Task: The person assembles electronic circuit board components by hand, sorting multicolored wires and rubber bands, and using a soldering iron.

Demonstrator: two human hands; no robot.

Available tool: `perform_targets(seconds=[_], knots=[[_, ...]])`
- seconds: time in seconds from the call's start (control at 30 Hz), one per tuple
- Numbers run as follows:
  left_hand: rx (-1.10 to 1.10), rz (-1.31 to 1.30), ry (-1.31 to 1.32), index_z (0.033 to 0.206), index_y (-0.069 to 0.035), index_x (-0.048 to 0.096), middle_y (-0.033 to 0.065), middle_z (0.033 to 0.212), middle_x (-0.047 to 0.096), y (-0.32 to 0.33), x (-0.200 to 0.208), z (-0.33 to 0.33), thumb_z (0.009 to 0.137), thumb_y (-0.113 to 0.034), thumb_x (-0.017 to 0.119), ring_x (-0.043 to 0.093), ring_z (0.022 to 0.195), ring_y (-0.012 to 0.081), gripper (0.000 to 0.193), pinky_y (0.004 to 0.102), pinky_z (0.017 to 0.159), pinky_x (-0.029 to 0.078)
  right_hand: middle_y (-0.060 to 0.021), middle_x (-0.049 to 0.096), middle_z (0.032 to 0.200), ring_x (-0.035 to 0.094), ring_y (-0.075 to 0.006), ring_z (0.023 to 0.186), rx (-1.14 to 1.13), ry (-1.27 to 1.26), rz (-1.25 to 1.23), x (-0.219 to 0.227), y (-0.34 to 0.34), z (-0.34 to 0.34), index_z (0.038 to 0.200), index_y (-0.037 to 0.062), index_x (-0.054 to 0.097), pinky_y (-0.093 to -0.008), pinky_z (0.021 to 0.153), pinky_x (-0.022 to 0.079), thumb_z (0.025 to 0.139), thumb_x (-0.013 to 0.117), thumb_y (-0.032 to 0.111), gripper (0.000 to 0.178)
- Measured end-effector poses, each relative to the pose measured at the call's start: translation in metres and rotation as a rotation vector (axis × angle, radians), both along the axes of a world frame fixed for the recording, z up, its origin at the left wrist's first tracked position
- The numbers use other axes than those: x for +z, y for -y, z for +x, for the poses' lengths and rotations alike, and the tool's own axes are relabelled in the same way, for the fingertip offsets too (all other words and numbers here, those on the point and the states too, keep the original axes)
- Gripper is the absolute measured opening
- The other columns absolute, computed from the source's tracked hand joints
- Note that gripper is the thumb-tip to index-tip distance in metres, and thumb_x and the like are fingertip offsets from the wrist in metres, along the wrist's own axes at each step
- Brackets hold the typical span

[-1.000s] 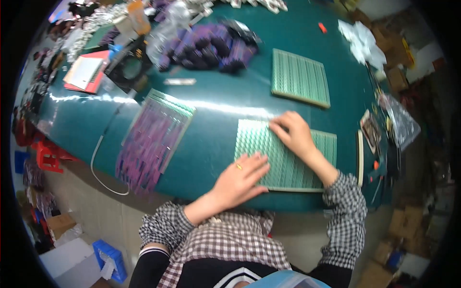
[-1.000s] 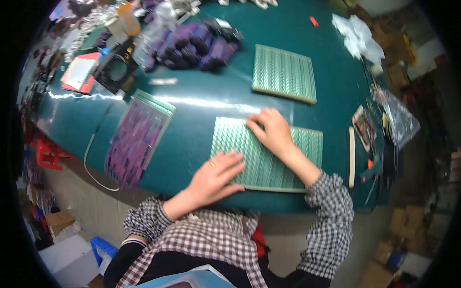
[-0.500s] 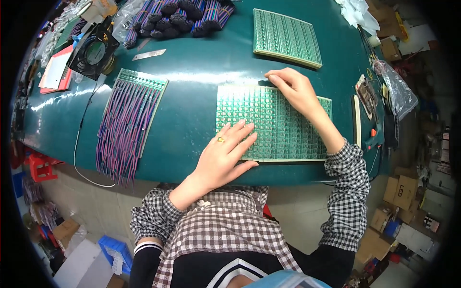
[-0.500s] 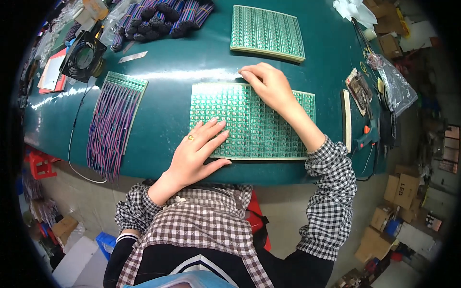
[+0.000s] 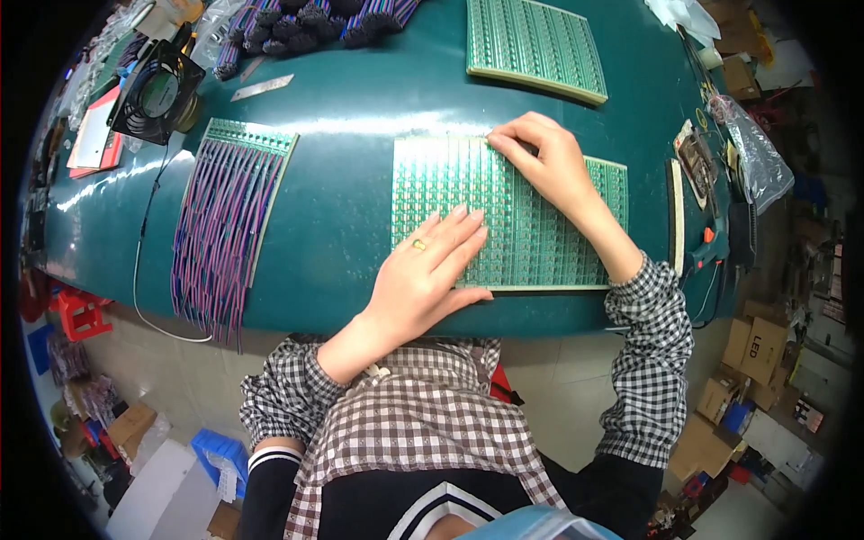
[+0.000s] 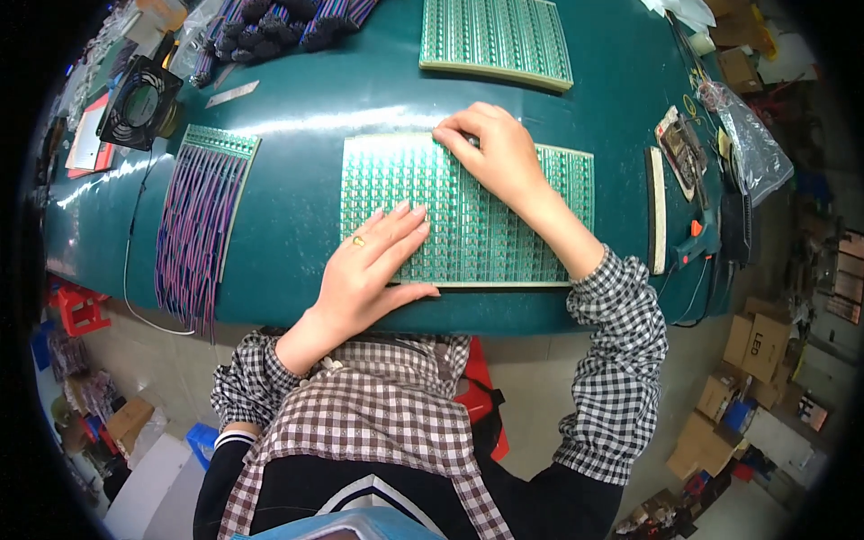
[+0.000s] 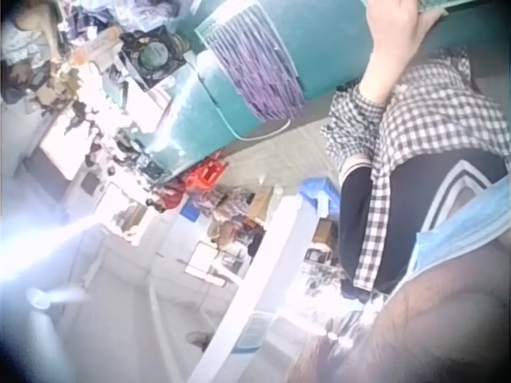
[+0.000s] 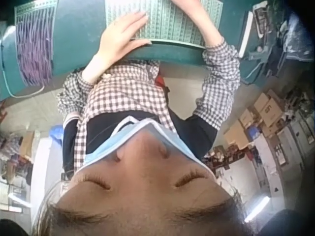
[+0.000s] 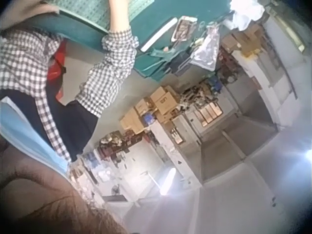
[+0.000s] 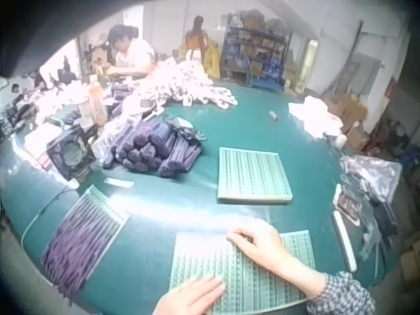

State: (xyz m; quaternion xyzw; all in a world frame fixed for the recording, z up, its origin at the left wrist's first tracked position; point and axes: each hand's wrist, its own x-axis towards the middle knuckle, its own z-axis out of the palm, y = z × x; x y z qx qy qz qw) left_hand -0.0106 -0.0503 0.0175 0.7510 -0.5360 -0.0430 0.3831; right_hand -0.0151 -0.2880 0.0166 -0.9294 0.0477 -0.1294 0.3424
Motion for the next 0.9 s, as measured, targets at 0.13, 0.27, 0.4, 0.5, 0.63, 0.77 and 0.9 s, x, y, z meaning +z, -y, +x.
perform_targets(seconds=[0.13, 0.27, 0.4, 0.5, 0.63, 0.77, 0.9], knots=[[0.023, -0.013, -0.013, 0.119, -0.004, 0.057, 0.0115, 0.128, 0.055, 0.001, -0.001, 0.0, 0.062, -0.03, 0.08, 0.051, 0.12, 0.0295, 0.066, 0.0438, 0.099, 0.042, -0.0081, 0.063, 0.077, 0.06, -0.0254, 0.077, 0.002, 0.004, 0.008, -0.001, 0.002, 0.002, 0.082, 0.0063, 0.07, -0.0353, 0.07, 0.047, 0.082, 0.064, 0.025, 0.019], [0.032, -0.028, -0.024, 0.119, -0.005, 0.057, 0.0105, 0.127, 0.055, 0.002, -0.003, 0.001, 0.061, -0.03, 0.08, 0.051, 0.12, 0.0288, 0.067, 0.0434, 0.099, 0.042, -0.0072, 0.064, 0.081, 0.061, -0.0196, 0.076, 0.009, -0.025, 0.0, 0.002, 0.001, 0.003, 0.086, 0.0037, 0.069, -0.0301, 0.069, 0.048, 0.083, 0.064, 0.021, 0.018], [0.016, -0.032, -0.038, 0.12, -0.005, 0.056, 0.0115, 0.129, 0.054, 0.0, -0.005, 0.001, 0.062, -0.03, 0.08, 0.049, 0.122, 0.0295, 0.068, 0.0439, 0.101, 0.04, -0.0063, 0.064, 0.084, 0.061, -0.0151, 0.077, 0.012, -0.05, -0.005, 0.002, 0.001, 0.001, 0.09, 0.0017, 0.069, -0.0258, 0.069, 0.048, 0.085, 0.065, 0.018, 0.018], [0.012, -0.034, -0.069, 0.122, -0.005, 0.055, 0.0129, 0.131, 0.051, -0.003, 0.002, -0.002, 0.063, -0.029, 0.079, 0.047, 0.124, 0.0309, 0.068, 0.0451, 0.103, 0.038, -0.0066, 0.064, 0.087, 0.061, -0.0149, 0.08, 0.02, -0.083, -0.001, 0.002, 0.003, -0.001, 0.094, 0.0024, 0.069, -0.026, 0.071, 0.048, 0.085, 0.064, 0.018, 0.019], [0.001, -0.025, -0.028, 0.124, -0.005, 0.053, 0.0137, 0.133, 0.049, -0.014, 0.004, -0.003, 0.065, -0.028, 0.079, 0.045, 0.126, 0.032, 0.069, 0.0465, 0.104, 0.036, -0.0069, 0.065, 0.091, 0.062, -0.0155, 0.083, 0.003, -0.048, -0.01, 0.006, -0.002, -0.006, 0.099, 0.0032, 0.067, -0.0269, 0.073, 0.049, 0.085, 0.064, 0.019, 0.021], [0.038, -0.032, -0.021, 0.122, -0.004, 0.055, 0.0133, 0.13, 0.052, -0.032, 0.007, 0.0, 0.069, -0.023, 0.077, 0.046, 0.124, 0.0324, 0.061, 0.0473, 0.103, 0.037, -0.0081, 0.064, 0.093, 0.06, -0.0248, 0.089, 0.005, 0.094, -0.183, 0.013, -0.006, -0.015, 0.099, 0.0067, 0.066, -0.0349, 0.078, 0.047, 0.082, 0.066, 0.024, 0.024], [0.255, 0.001, -0.013, 0.116, -0.004, 0.059, 0.0123, 0.123, 0.057, -0.073, 0.002, 0.009, 0.069, -0.016, 0.077, 0.051, 0.12, 0.0318, 0.051, 0.0469, 0.101, 0.038, -0.0079, 0.063, 0.096, 0.058, -0.0255, 0.091, 0.014, 0.166, -0.305, 0.029, -0.015, -0.025, 0.1, 0.0066, 0.065, -0.0359, 0.08, 0.047, 0.08, 0.068, 0.019, 0.024]])
